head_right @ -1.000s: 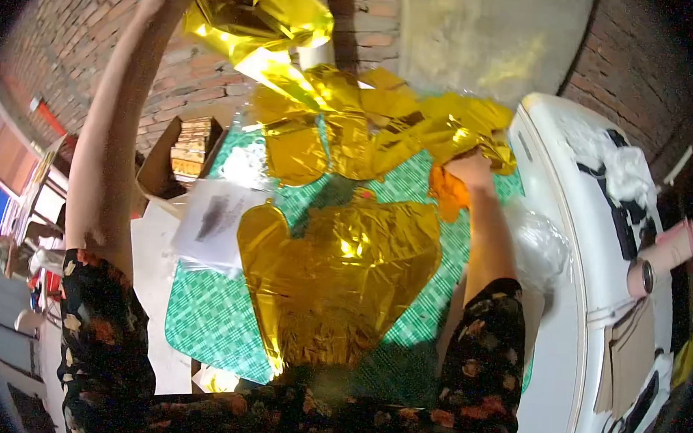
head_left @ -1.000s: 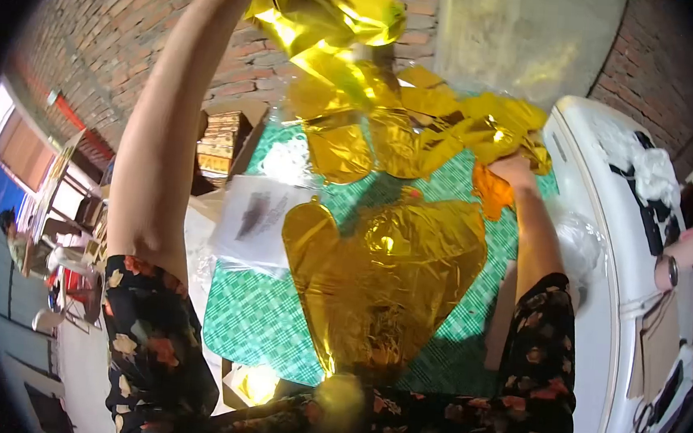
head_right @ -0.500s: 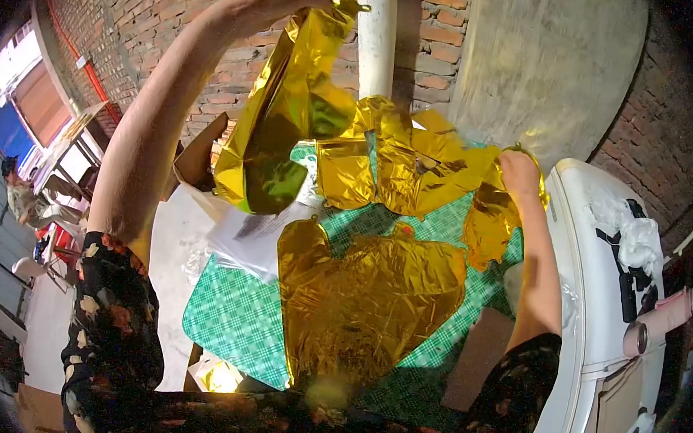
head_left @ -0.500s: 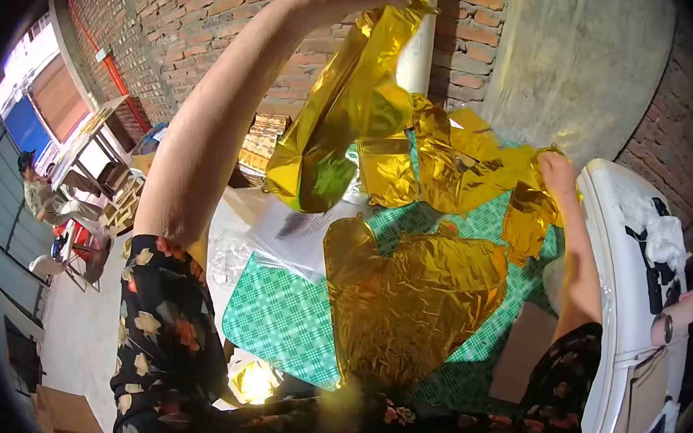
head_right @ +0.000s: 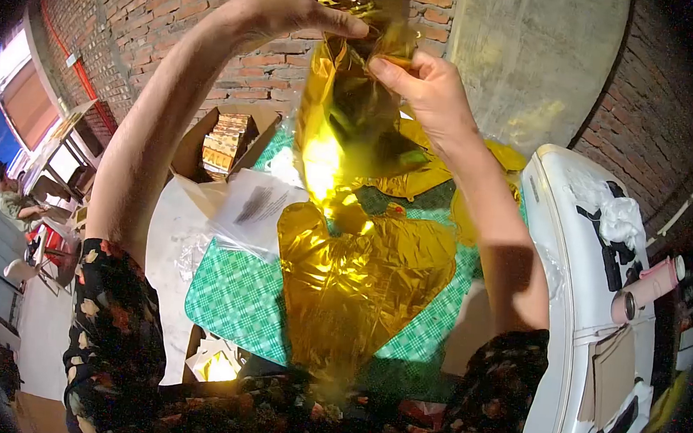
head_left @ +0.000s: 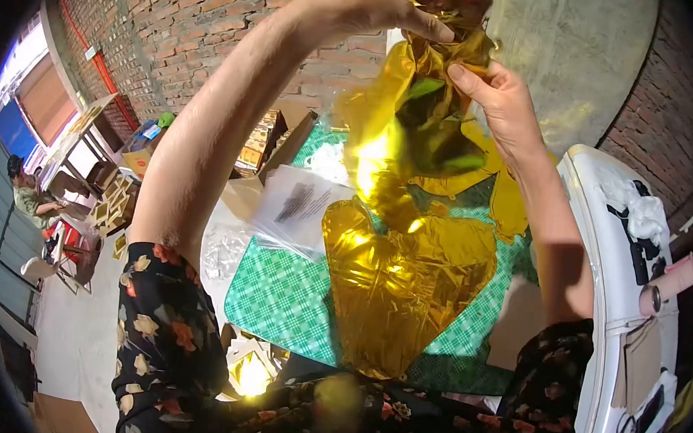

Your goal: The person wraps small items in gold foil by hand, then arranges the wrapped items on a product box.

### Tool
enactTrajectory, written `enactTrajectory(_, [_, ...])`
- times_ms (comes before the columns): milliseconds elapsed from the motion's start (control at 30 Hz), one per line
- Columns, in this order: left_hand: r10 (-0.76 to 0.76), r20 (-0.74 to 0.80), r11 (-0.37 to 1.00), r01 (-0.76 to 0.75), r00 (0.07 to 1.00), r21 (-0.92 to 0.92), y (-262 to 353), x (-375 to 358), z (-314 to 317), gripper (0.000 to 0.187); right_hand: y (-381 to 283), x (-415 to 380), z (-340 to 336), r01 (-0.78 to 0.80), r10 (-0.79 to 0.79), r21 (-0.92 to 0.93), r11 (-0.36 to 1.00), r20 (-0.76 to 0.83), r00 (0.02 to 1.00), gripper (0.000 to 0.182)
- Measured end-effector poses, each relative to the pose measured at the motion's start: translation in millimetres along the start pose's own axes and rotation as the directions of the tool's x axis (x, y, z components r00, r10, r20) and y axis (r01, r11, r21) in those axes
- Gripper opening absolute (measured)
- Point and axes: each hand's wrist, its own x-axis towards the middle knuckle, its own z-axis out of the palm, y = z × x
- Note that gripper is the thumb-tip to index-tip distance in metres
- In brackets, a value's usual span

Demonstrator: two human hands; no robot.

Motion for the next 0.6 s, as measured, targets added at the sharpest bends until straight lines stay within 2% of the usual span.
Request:
enactTrajectory(67, [0.077,-0.030,0.997,-0.077,0.997,-0.004,-4.2,-8.7,-0.8,0.040,-6.1,-6.2,10.8,0.033,-0.033,0.000,0.999,-0.037,0.999,0.030])
enactTrajectory(167, [-0.004,-0.103,1.000,0.005,0.995,0.013,-14.2,-10.3,6.6,0.029,-11.4,-12.7,12.1,0.012,-0.017,-0.086,0.996,-0.065,0.998,0.031])
enactTrajectory(200, [0.154,-0.075,0.984,-0.160,0.985,-0.073,-21.7,-17.8,13.9,0.054,-20.9,-19.5,20.0,0.009,-0.015,-0.084,0.996,-0.075,0.997,0.032])
enactTrajectory(233, [0.109,-0.086,0.991,-0.115,0.990,-0.072,-24.7,-20.0,14.3,0.055,-27.5,-24.0,25.0,0.006,-0.013,-0.081,0.997,-0.086,0.996,0.032])
enactTrajectory(267, [0.062,-0.095,0.995,-0.069,0.994,-0.072,-27.6,-23.5,16.9,0.057,-26.6,-25.6,21.6,0.015,-0.029,-0.161,0.987,-0.081,0.996,0.034])
enactTrajectory(300, [0.017,-0.103,0.997,-0.024,0.995,-0.070,-19.4,-30.2,18.5,0.058,-30.7,-29.0,25.2,-0.007,-0.007,-0.143,0.990,-0.097,0.995,0.035])
enactTrajectory(333, [0.000,-0.120,0.995,-0.012,0.993,-0.100,-26.1,-29.0,21.3,0.057,-36.0,-33.4,30.0,-0.029,0.014,-0.126,0.992,-0.112,0.994,0.036])
enactTrajectory(433, [0.106,-0.132,0.987,-0.120,0.986,-0.104,-27.0,-40.3,27.8,0.052,-38.5,-40.0,28.3,-0.048,0.032,-0.168,0.985,-0.093,0.995,0.041])
enactTrajectory(467, [0.073,-0.022,0.997,-0.072,0.997,0.012,-23.8,-44.2,24.0,0.048,-37.1,-41.2,24.8,-0.046,0.032,-0.196,0.979,-0.075,0.997,0.043])
enactTrajectory(567, [0.187,0.051,0.977,-0.180,0.981,-0.110,-17.9,-48.4,21.6,0.044,-34.5,-42.8,13.0,-0.182,0.179,-0.227,0.957,-0.033,0.983,0.046])
enactTrajectory(600, [0.039,-0.005,0.992,-0.039,0.999,-0.119,-12.5,-47.8,26.0,0.043,-29.4,-44.3,14.8,-0.160,0.158,-0.256,0.953,-0.030,0.987,0.055])
